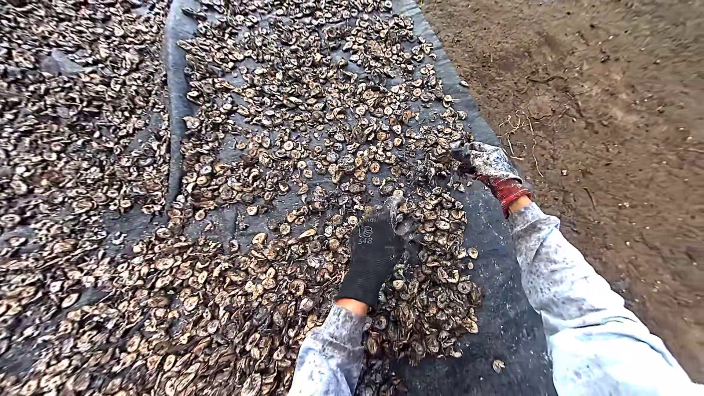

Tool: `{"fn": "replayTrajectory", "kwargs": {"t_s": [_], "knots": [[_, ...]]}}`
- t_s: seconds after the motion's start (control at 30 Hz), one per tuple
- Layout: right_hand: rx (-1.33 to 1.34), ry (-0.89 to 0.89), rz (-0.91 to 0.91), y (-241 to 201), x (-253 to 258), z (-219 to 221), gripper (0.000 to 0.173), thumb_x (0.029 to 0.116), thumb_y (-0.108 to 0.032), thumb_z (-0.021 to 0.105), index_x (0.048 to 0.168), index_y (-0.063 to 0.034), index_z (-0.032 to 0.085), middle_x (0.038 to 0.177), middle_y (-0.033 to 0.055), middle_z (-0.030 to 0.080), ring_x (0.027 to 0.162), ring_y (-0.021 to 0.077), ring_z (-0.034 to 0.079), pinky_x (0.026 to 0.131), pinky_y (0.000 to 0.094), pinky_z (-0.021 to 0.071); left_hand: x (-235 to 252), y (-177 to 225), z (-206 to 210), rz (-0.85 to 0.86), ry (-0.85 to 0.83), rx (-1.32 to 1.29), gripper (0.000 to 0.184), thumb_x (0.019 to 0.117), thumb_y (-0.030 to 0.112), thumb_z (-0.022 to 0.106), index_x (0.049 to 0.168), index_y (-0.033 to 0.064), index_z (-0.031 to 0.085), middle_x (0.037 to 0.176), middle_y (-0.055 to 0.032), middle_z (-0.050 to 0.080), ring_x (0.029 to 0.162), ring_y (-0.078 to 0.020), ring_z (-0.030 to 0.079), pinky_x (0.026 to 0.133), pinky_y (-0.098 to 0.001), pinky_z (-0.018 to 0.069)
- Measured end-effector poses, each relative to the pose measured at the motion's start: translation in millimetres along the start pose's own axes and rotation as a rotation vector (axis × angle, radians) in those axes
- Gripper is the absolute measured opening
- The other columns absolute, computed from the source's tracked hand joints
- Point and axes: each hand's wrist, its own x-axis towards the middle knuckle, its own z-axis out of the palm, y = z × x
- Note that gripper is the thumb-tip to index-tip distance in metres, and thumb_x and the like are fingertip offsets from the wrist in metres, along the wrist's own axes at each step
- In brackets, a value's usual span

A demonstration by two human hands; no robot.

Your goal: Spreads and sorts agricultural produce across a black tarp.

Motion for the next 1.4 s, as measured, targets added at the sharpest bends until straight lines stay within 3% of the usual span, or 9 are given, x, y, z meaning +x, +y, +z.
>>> {"fn": "replayTrajectory", "kwargs": {"t_s": [0.2, 0.33, 0.4, 0.67, 0.83, 1.0, 1.07, 1.2, 1.4], "knots": [[0.172, -0.141, -0.507, 39.0, 0.7, -7.5, 0.045, 0.0854, -0.001, 0.07, 0.128, 0.0096, 0.06, 0.11, 0.0277, 0.07, 0.087, 0.0215, 0.073, 0.07, 0.0277, 0.0612, 12.0, 17.6, 7.9, 0.038, 0.05, -0.14, 0.058, 0.099, 0.014, 0.065, 0.153, 0.0089, 0.044, 0.14, -0.0274, 0.057, 0.125, -0.0463, 0.057, 0.101, -0.0667, 0.0464], [0.177, -0.179, -0.241, 32.7, -5.7, -23.3, 0.044, 0.0855, 0.005, 0.071, 0.128, -0.0021, 0.065, 0.118, 0.0142, 0.071, 0.098, 0.0146, 0.072, 0.081, 0.0295, 0.0613, 28.0, 25.8, 35.2, 0.129, 0.176, 0.059, 0.046, 0.0956, 0.047, 0.069, 0.126, 0.012, 0.068, 0.113, -0.0224, 0.07, 0.104, -0.0443, 0.068, 0.085, -0.0661, 0.0526], [0.21, -0.211, -0.094, 17.6, -21.8, -28.9, 0.046, 0.0947, 0.008, 0.059, 0.138, -0.0065, 0.06, 0.128, 0.0116, 0.067, 0.106, 0.0143, 0.069, 0.087, 0.0304, 0.0595, 41.7, 31.4, 64.6, 0.073, -0.011, 0.163, 0.07, 0.088, 0.059, 0.072, 0.147, 0.0262, 0.055, 0.15, -0.0237, 0.05, 0.134, -0.0479, 0.049, 0.101, -0.07, 0.0438], [-0.013, -0.073, 0.121, 19.8, -44.4, -39.4, 0.035, 0.106, -0.013, 0.055, 0.14, -0.0163, 0.059, 0.115, 0.0089, 0.072, 0.075, 0.0133, 0.068, 0.066, 0.0322, 0.0565, 40.1, 56.2, 84.1, 0.082, -0.128, 0.056, 0.052, 0.1003, 0.026, 0.064, 0.149, 0.0141, 0.052, 0.123, -0.0216, 0.069, 0.112, -0.0415, 0.067, 0.094, -0.0625, 0.0514], [-0.584, -0.478, 0.059, -11.4, -40.2, -40.1, 0.052, 0.1029, -0.027, 0.063, 0.152, -0.0143, 0.049, 0.147, 0.0182, 0.056, 0.137, 0.0354, 0.052, 0.114, 0.0578, 0.0358, 38.6, 42.4, 64.8, 0.085, 0.052, 0.063, 0.043, 0.1069, 0.033, 0.053, 0.14, 0.0068, 0.057, 0.121, -0.028, 0.066, 0.112, -0.0482, 0.064, 0.091, -0.0684, 0.0493], [-0.761, -0.168, -0.081, -6.1, 52.1, 8.3, 0.094, 0.0817, -0.06, 0.075, 0.161, -0.0336, 0.033, 0.167, 0.0254, 0.021, 0.147, 0.0537, 0.03, 0.108, 0.0767, 0.0299, 45.1, 15.0, 113.4, 0.057, -0.189, 0.4, 0.068, 0.1024, 0.042, 0.052, 0.164, 0.0287, 0.026, 0.17, -0.026, 0.007, 0.153, -0.0553, 0.008, 0.114, -0.0773, 0.0167], [-0.769, -0.175, -0.028, -1.4, 84.2, 30.8, 0.103, 0.0805, -0.063, 0.075, 0.164, -0.0369, 0.02, 0.168, 0.0299, 0.009, 0.149, 0.0575, 0.02, 0.109, 0.079, 0.0271, 35.0, 20.0, 109.0, 0.084, -0.24, 0.418, 0.054, 0.1034, 0.026, 0.055, 0.156, 0.0258, 0.044, 0.166, -0.0165, 0.031, 0.149, -0.0474, 0.031, 0.113, -0.0685, 0.033], [-0.791, -0.19, -0.103, -26.6, 72.0, 28.3, 0.055, 0.0989, -0.019, 0.06, 0.153, -0.0211, 0.05, 0.151, 0.0212, 0.051, 0.14, 0.042, 0.048, 0.111, 0.066, 0.0386, 27.9, -3.4, 73.1, 0.104, -0.127, 0.243, 0.049, 0.0994, 0.02, 0.064, 0.148, 0.02, 0.056, 0.143, -0.017, 0.06, 0.127, -0.0397, 0.06, 0.102, -0.0618, 0.0481], [-0.491, -0.004, -0.049, -36.6, 72.9, 2.6, 0.049, 0.0986, -0.043, 0.064, 0.137, -0.0124, 0.063, 0.135, 0.0176, 0.065, 0.128, 0.0367, 0.059, 0.106, 0.0636, 0.0427, 35.2, -41.9, 33.8, -0.023, 0.134, 0.288, 0.073, 0.0981, 0.062, 0.055, 0.159, 0.0256, 0.039, 0.166, -0.0258, 0.023, 0.15, -0.0543, 0.022, 0.11, -0.0776, 0.0275]]}}
